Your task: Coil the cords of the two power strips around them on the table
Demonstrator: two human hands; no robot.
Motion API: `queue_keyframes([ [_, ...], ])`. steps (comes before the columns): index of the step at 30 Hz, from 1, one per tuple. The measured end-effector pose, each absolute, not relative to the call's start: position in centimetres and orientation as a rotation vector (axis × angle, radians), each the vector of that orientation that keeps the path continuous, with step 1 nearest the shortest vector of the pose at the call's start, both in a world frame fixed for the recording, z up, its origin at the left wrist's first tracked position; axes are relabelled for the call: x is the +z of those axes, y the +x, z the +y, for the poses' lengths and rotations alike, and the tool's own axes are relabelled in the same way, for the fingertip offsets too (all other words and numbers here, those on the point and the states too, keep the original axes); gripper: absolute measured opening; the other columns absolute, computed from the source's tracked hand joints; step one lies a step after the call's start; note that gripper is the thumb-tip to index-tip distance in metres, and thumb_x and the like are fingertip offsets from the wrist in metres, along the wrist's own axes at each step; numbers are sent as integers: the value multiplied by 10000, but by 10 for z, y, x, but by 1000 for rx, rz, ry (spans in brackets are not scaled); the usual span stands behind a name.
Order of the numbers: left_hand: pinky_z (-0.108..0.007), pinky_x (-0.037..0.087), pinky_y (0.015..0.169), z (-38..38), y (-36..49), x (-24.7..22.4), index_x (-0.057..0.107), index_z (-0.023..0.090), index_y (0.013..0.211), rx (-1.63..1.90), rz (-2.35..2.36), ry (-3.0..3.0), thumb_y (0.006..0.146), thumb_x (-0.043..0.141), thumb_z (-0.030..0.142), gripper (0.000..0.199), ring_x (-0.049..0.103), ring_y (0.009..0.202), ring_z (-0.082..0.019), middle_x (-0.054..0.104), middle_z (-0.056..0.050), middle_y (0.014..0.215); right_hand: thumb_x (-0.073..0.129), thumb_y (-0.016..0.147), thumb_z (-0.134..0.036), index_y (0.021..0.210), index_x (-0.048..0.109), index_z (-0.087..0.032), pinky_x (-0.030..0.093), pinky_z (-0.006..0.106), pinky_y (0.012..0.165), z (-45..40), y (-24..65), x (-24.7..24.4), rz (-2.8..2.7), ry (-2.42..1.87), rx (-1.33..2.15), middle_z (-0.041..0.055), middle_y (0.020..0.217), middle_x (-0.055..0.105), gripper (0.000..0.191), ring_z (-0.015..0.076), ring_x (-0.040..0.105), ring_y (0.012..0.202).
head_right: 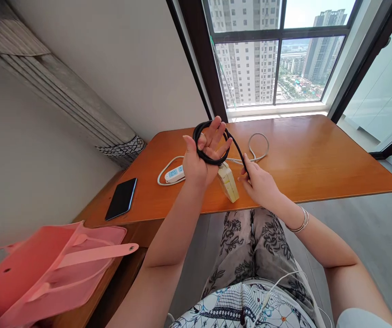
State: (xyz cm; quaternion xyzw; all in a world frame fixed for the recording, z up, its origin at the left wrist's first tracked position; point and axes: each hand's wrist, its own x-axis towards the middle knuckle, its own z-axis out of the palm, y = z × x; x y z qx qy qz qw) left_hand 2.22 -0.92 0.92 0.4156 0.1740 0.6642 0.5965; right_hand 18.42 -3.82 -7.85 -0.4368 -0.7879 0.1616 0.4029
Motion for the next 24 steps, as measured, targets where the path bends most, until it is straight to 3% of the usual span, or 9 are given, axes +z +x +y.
queue_keyframes([
  [4, -436, 486, 1087, -12, 24, 10, 554, 205, 764, 1604, 407, 921, 910, 507, 653, 474, 494, 1409, -264, 602, -73, 1440, 557, 909, -237, 1604, 142, -208, 559, 371, 808, -55, 183, -70, -2030, -1016, 581, 106, 1108, 677, 810, 194, 660, 852],
  [8, -359, 561, 962, -11, 24, 7, 555, 206, 750, 1559, 421, 850, 910, 562, 593, 419, 575, 1330, -238, 672, -73, 1338, 465, 969, -250, 1432, 484, -215, 558, 329, 814, -70, 186, -52, -2132, -824, 758, 102, 1195, 689, 464, 161, 669, 858],
  [12, -374, 569, 944, -15, 26, -2, 583, 207, 797, 1469, 409, 822, 887, 610, 576, 380, 580, 1326, -264, 674, -70, 1323, 376, 925, -128, 1364, 571, -213, 550, 291, 853, -68, 188, -40, -2250, -655, 768, 56, 1133, 731, 488, 160, 705, 967],
  [15, -398, 568, 955, -20, 28, -6, 588, 197, 813, 1387, 421, 875, 872, 655, 535, 349, 567, 1338, -291, 674, -85, 1316, 497, 944, -203, 1319, 604, -209, 535, 276, 775, -63, 184, -37, -2377, -645, 528, 62, 1093, 751, 390, 176, 718, 918],
  [19, -349, 571, 950, -30, 28, -1, 617, 194, 847, 1285, 378, 1019, 827, 743, 446, 282, 587, 1311, -276, 699, -87, 1249, 578, 976, -422, 1102, 695, -227, 448, 300, 642, -62, 176, -31, -2425, -580, -22, 31, 826, 734, 259, 167, 652, 706],
  [21, -324, 581, 916, -34, 28, 3, 617, 183, 802, 1223, 325, 1126, 790, 774, 471, 328, 637, 1229, -260, 711, -91, 1187, 554, 981, -479, 1015, 710, -257, 437, 326, 675, -64, 173, -23, -2358, -543, -225, 23, 788, 701, 273, 173, 617, 715],
  [24, -300, 604, 807, -34, 27, 5, 617, 176, 767, 1122, 335, 1159, 780, 782, 475, 342, 697, 1026, -222, 717, -86, 1029, 521, 966, -560, 984, 710, -305, 450, 387, 838, -66, 169, -5, -2226, -611, -311, 37, 910, 684, 318, 221, 607, 899],
])
